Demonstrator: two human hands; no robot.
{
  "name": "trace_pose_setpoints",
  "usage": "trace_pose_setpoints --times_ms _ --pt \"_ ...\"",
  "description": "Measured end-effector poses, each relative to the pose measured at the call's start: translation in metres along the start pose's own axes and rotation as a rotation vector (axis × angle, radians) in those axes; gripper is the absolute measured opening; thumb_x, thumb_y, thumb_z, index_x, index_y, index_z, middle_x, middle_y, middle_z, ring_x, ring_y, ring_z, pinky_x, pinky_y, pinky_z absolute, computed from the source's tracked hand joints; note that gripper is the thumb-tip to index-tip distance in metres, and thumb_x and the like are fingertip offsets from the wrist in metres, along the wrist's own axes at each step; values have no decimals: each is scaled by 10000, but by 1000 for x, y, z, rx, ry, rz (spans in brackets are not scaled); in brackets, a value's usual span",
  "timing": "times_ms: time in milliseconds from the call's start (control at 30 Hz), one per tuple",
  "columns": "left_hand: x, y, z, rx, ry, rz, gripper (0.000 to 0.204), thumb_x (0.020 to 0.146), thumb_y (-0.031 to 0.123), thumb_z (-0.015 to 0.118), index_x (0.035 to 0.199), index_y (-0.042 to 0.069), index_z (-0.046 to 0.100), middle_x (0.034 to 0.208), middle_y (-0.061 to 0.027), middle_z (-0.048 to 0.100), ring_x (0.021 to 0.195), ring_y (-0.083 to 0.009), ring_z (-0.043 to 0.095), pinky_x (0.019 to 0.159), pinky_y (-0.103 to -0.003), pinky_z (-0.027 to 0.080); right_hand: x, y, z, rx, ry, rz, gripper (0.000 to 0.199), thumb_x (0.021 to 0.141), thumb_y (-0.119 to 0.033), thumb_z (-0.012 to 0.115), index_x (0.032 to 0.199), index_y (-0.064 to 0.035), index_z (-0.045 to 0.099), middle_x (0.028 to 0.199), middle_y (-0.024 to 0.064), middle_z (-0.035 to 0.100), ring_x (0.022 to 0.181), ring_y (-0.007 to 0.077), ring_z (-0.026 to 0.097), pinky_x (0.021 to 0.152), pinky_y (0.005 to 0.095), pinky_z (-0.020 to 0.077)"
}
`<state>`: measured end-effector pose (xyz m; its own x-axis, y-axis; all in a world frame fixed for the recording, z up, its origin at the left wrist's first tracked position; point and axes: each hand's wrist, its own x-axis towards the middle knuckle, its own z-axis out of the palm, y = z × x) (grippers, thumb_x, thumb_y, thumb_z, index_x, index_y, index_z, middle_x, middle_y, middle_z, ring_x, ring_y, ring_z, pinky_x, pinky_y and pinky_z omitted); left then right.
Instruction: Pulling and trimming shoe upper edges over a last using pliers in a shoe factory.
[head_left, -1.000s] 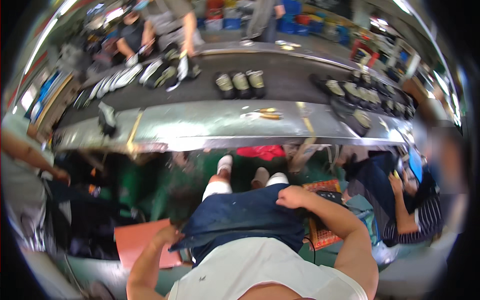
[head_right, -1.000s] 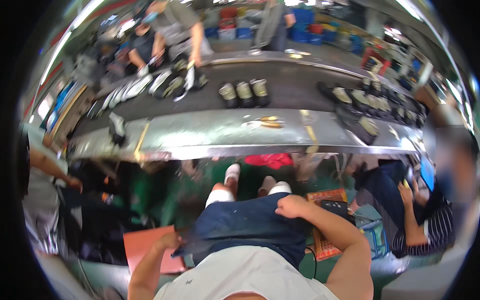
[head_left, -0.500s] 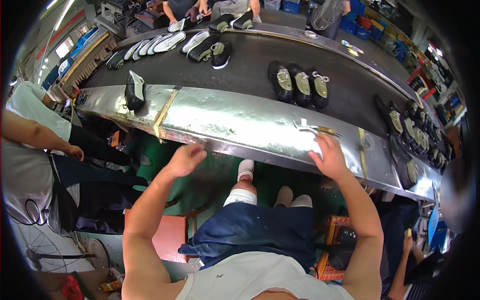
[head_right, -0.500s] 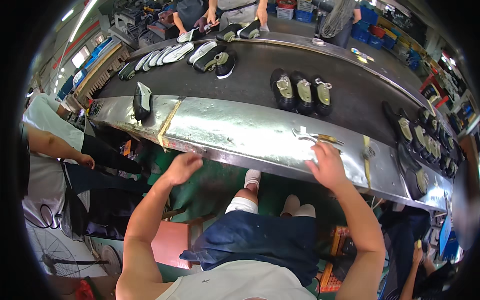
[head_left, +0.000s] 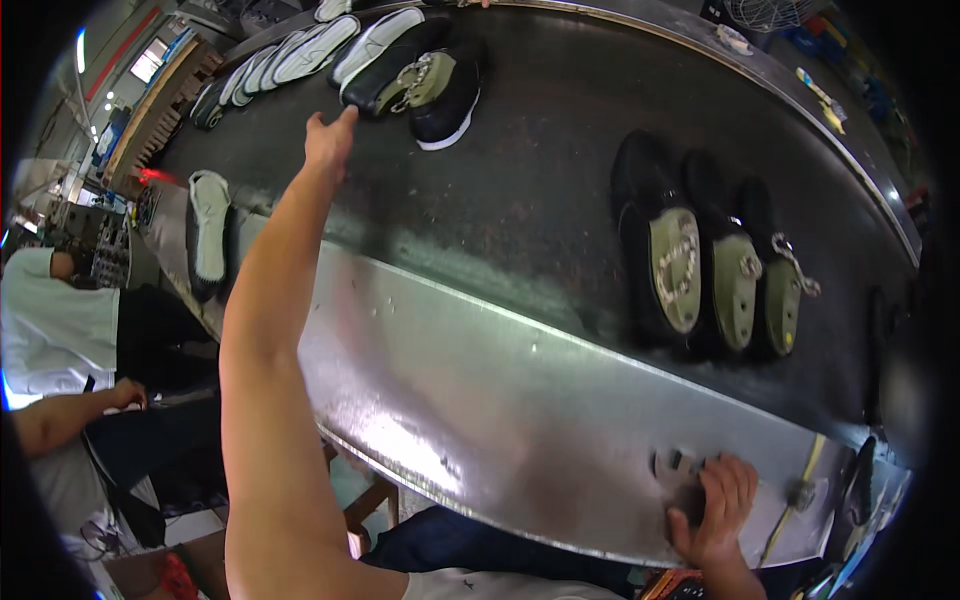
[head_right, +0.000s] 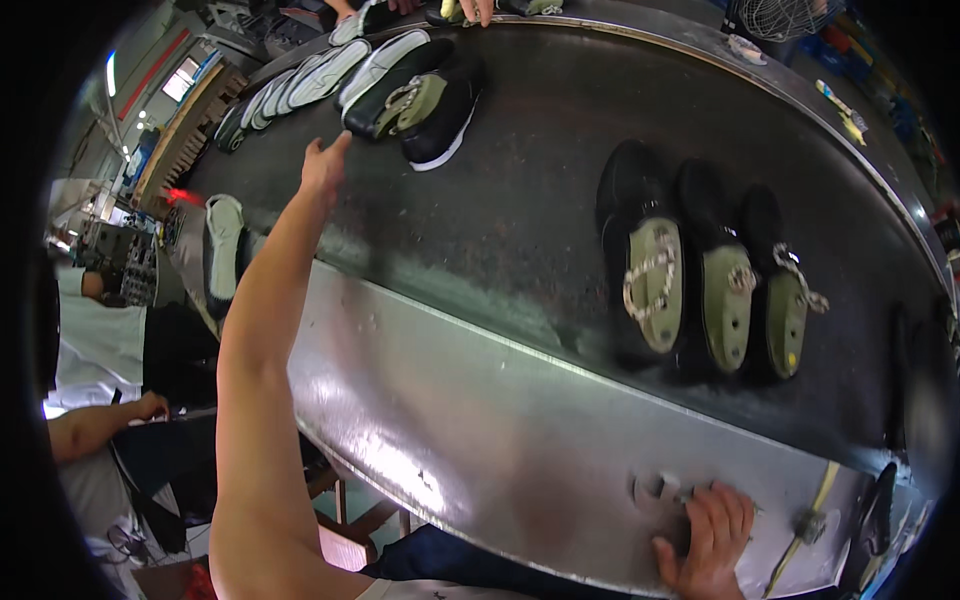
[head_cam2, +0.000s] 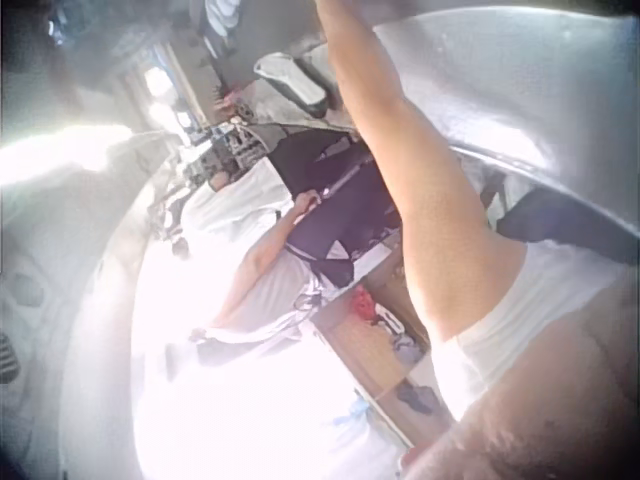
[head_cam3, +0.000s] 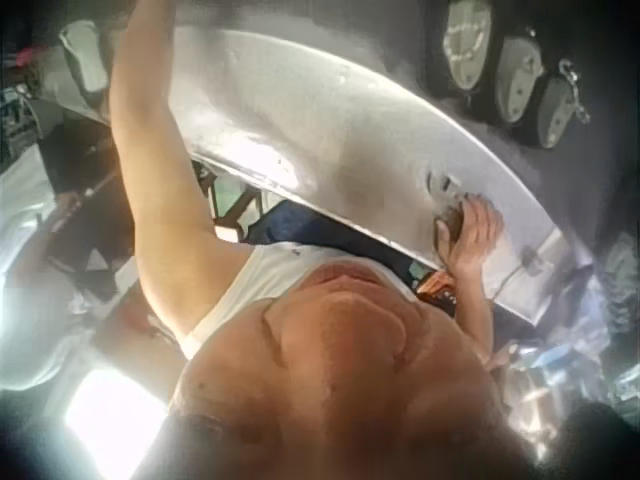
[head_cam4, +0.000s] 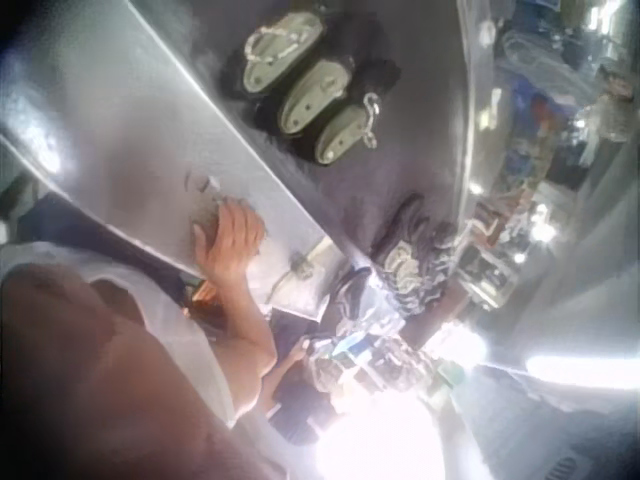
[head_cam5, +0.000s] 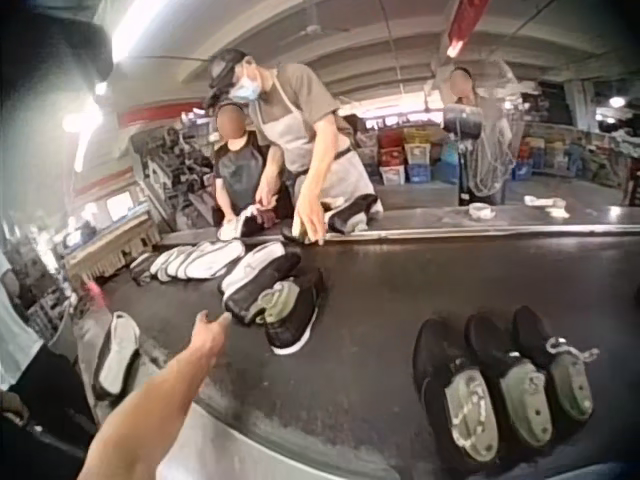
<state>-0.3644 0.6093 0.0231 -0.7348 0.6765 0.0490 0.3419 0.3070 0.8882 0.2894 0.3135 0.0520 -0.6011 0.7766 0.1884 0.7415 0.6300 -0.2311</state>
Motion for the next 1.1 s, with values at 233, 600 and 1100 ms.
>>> trace_pose_setpoints --times_ms 233,600,1100 --pt "85 13 57 271 149 32 809 803 544 767 1295 -65 563 1299 -271 616 1191 -394 620 998 -437 487 12 7 7 62 15 92 505 941 -454 628 1254 -62 565 1260 166 595 1142 383 578 951 556 425" --pt "7 56 71 474 -311 148 757 875 578 670 1286 -30 487 1307 -252 533 1221 -414 556 1011 -471 475 16 -1 2 11 -100 71 542 964 -403 610 1312 -2 502 1314 216 543 1212 428 524 1005 591 398" --pt "128 25 87 364 196 199 976 839 623 671 1504 -18 358 1623 -278 164 1520 -424 83 1165 -628 204 26 -8 -1 28 -110 120 501 950 -400 618 1265 -24 517 1282 206 567 1179 434 531 992 591 387"
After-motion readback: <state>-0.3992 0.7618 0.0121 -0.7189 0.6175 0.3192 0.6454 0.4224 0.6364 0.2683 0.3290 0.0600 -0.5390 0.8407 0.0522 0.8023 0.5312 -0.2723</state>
